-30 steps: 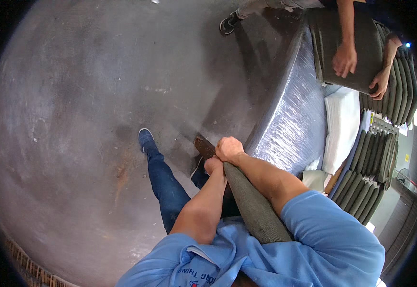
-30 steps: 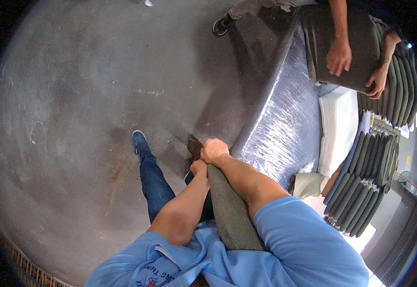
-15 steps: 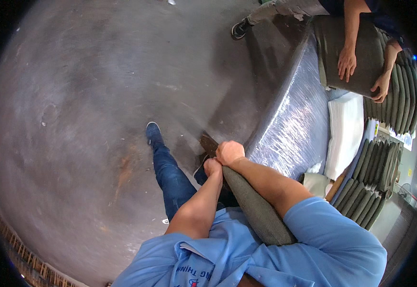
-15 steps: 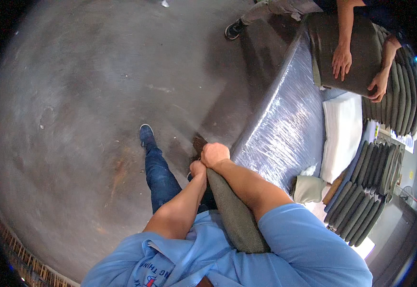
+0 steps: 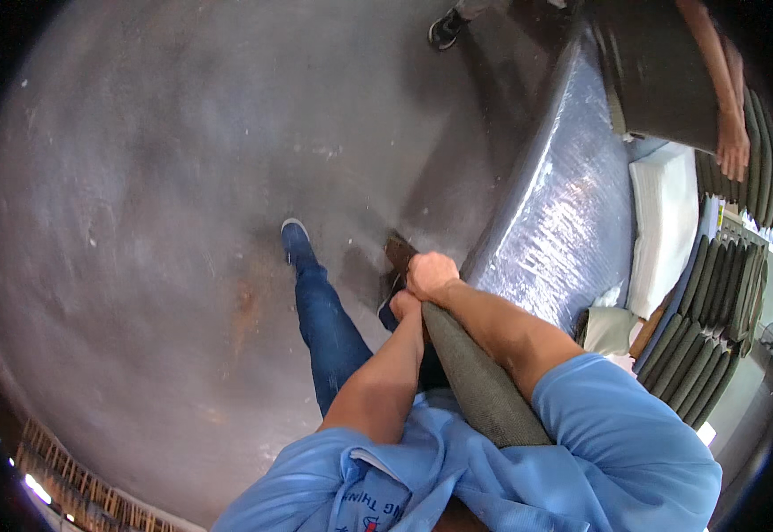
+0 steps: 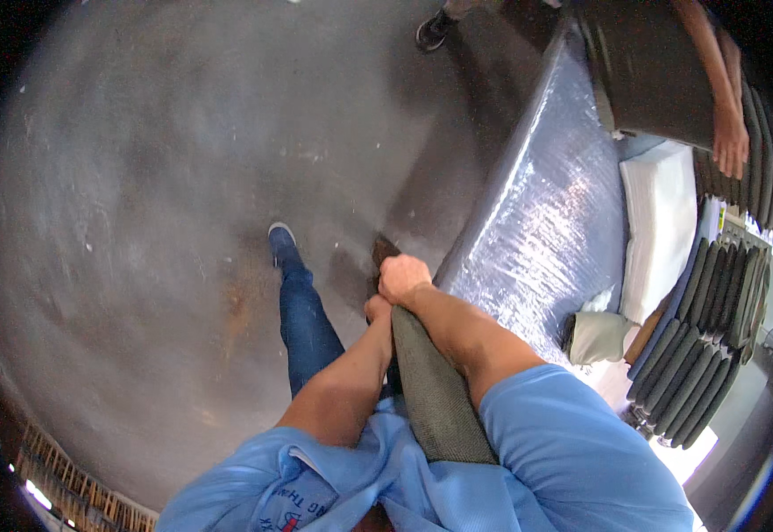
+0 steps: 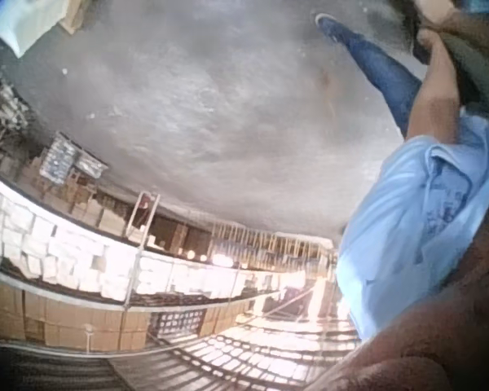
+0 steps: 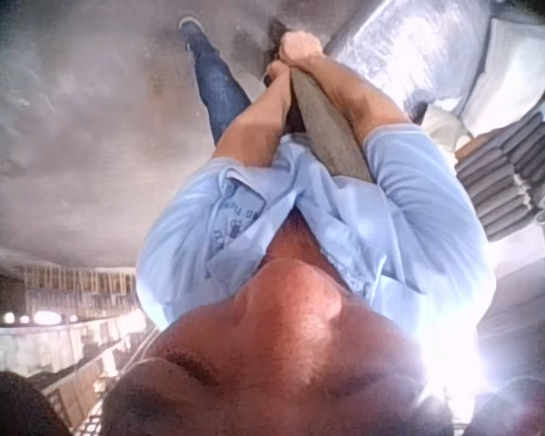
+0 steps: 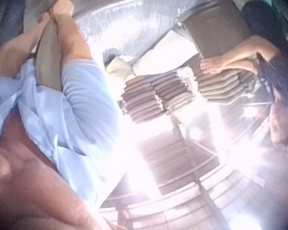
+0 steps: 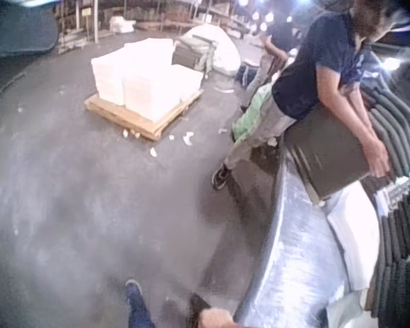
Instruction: The person inserts rectangular foam pieces into green fabric covers, aligns edges, and smooths the covers by hand. A coworker performs the same task across the table. Finished cushions are stacked on the table.
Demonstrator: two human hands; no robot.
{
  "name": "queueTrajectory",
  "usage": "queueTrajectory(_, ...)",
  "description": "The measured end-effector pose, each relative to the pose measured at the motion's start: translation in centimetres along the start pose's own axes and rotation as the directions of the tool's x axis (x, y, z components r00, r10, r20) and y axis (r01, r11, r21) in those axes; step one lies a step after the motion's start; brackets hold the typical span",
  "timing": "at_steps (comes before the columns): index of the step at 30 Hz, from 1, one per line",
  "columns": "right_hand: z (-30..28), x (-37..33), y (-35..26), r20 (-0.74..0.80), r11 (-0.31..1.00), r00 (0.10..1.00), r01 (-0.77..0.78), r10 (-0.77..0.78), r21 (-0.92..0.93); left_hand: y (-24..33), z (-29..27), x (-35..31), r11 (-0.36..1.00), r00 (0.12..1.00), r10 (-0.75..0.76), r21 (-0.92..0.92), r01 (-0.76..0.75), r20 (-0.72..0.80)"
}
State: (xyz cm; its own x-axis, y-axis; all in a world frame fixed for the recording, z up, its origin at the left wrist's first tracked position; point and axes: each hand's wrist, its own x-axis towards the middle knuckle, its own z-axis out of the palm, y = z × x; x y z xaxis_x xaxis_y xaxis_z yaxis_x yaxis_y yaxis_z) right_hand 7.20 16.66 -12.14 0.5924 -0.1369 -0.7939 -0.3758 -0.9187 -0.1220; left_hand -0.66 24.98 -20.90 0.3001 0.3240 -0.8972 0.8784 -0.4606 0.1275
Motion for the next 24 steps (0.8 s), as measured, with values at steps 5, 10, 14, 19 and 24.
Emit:
queueTrajectory(5,-0.2,-0.3,0.1,0.016,0.998,0.998,0.053,-0.054,0.021,0.9,-0.4,-0.2,0.879,0.957,-0.272,-0.377,0.291,0.104)
queueTrajectory(10,-1.7,-0.7,-1.1,-0.038,1.0,0.999,-0.001,0.001,0.002,2.1,-2.6,-0.5,0.993,0.993,0.114,0.032,-0.114,0.005)
queueTrajectory(14,-1.2,-1.8,0.4,-0.148,1.0,0.989,0.03,-0.029,0.004,3.1,-7.6,-4.4,0.826,0.898,0.429,-0.359,-0.434,-0.1)
queueTrajectory(19,-0.5,-1.8,0.9,-0.165,0.996,0.986,-0.002,0.017,0.088,3.3,-21.2,-18.5,0.504,0.423,0.862,-0.545,-0.67,0.278)
queueTrajectory(24,-1.2,-2.1,0.2,-0.211,0.993,0.976,0.08,-0.061,0.084,-0.3,-20.0,-20.8,0.281,0.119,0.953,-0.658,-0.699,0.28)
